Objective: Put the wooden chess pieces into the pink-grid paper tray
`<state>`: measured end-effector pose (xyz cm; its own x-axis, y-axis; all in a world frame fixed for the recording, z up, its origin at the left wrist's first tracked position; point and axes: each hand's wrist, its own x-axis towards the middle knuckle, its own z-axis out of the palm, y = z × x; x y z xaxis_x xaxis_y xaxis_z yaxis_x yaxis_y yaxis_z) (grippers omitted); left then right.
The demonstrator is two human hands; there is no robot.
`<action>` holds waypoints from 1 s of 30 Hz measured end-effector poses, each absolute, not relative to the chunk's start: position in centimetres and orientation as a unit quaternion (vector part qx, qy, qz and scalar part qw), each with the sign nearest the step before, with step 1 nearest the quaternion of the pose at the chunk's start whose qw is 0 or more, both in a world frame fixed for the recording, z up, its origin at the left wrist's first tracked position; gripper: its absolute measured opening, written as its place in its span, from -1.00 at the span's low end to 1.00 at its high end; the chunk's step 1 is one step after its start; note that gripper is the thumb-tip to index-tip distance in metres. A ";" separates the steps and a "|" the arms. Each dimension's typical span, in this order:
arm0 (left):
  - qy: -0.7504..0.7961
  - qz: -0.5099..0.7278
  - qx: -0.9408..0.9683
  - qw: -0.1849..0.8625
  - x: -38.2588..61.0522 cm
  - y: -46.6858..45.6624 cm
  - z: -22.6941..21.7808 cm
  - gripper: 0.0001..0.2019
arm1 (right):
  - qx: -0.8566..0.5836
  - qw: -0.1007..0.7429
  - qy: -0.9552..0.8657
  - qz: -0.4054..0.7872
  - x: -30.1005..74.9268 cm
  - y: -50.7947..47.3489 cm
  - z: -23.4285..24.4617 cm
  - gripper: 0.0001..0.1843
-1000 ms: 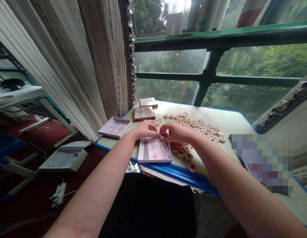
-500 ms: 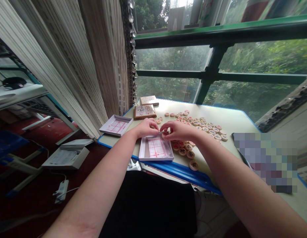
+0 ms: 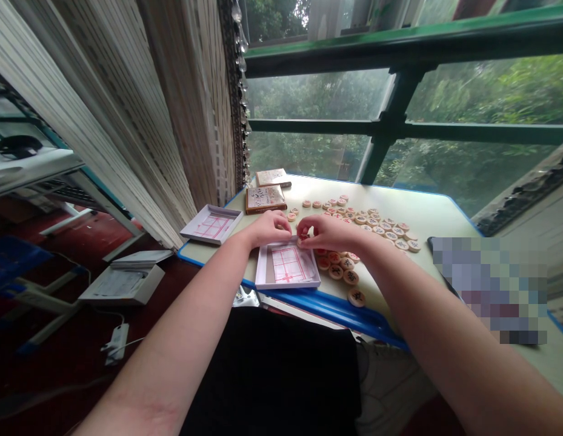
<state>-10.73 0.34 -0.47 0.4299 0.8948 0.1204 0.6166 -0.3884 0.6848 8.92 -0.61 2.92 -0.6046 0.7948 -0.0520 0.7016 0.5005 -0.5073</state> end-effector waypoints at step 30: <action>0.566 0.476 0.626 0.248 -10.6 1.7 -2.0 -0.80 | -0.487 0.237 -0.829 0.138 9.8 0.7 1.9 -0.71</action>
